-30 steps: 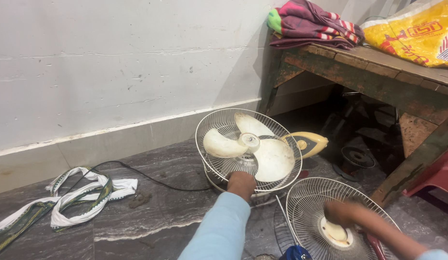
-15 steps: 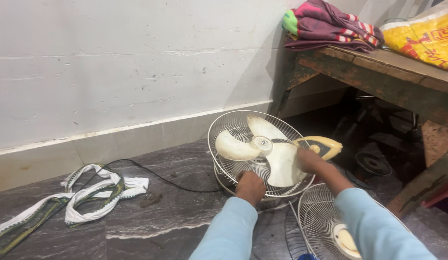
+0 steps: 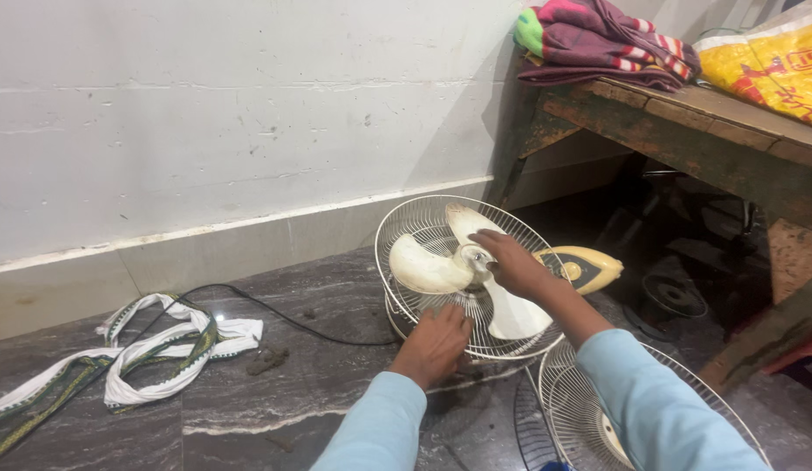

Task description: The person cleans a disassembled electric fan using a brush and a spray bottle. They scrub the fan cage and blades, then spray liquid onto the blades and wipe them with a cloth.

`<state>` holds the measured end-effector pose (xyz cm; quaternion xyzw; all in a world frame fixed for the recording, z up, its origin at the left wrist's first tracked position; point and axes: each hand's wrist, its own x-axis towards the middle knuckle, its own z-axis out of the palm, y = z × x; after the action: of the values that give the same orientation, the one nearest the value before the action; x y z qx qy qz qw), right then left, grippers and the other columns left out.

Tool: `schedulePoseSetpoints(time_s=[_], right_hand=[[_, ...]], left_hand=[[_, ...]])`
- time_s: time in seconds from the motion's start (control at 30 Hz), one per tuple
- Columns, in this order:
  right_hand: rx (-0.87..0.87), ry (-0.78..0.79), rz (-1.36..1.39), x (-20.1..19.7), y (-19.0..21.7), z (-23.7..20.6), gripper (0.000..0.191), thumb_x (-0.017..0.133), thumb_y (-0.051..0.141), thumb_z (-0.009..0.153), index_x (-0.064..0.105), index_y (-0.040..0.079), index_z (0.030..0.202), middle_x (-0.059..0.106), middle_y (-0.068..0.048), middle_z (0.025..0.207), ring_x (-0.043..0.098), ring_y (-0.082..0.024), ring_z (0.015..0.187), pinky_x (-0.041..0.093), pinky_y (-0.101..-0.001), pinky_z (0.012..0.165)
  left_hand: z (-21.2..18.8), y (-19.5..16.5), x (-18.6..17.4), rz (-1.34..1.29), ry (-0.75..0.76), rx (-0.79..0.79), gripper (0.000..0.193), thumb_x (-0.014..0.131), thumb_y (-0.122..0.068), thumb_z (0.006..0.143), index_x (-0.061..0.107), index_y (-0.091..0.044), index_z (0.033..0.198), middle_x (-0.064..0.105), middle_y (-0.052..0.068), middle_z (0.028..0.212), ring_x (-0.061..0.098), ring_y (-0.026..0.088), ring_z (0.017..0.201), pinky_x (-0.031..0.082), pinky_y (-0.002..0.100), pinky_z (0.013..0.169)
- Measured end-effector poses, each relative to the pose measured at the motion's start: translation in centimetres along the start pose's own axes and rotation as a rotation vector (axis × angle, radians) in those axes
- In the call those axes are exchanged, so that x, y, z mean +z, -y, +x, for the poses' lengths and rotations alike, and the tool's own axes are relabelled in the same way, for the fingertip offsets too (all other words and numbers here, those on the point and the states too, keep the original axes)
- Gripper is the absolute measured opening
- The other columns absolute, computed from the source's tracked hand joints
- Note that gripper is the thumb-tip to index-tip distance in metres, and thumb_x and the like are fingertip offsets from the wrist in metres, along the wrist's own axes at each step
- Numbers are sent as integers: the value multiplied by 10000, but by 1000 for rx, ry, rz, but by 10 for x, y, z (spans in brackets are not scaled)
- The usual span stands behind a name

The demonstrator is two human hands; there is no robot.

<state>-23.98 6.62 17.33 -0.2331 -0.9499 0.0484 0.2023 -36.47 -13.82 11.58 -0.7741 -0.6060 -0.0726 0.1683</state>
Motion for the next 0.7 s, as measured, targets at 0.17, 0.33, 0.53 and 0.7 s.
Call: schedulePoseSetpoints(time_s=[0.17, 0.33, 0.53, 0.7], right_hand=[[86, 359, -174, 13, -9, 19, 892, 759, -45, 789, 373, 253, 1536, 306, -19, 1651, 299, -301, 1508, 310, -430, 1221], [111, 526, -161, 1, -16, 22, 1114, 790, -58, 740, 233, 401, 1588, 183, -41, 1677, 381, -300, 1453, 391, -403, 1176], [72, 518, -119, -8, -17, 33, 1058, 815, -20, 729, 232, 336, 1538, 337, -120, 1587, 551, -357, 1310, 506, -432, 1054], [132, 371, -100, 11, -16, 38, 961, 853, 285, 747, 281, 201, 1515, 585, -219, 1290, 625, -408, 1168, 519, -446, 958]], left_hand=[[-3, 12, 14, 82, -155, 162, 253, 584, -166, 1030, 596, -38, 1249, 599, 117, 1266, 561, 239, 1221, 463, 396, 1024], [-1, 22, 31, 147, -346, 258, 387, 548, -208, 962, 510, -97, 1331, 537, 82, 1394, 482, 234, 1365, 391, 409, 1166], [6, 29, 43, 119, -365, 316, 502, 522, -189, 983, 444, -90, 1469, 490, 94, 1492, 432, 240, 1432, 340, 393, 1229], [4, 31, 45, 108, -338, 348, 480, 518, -204, 1005, 443, -107, 1469, 482, 69, 1516, 426, 219, 1454, 334, 402, 1252]])
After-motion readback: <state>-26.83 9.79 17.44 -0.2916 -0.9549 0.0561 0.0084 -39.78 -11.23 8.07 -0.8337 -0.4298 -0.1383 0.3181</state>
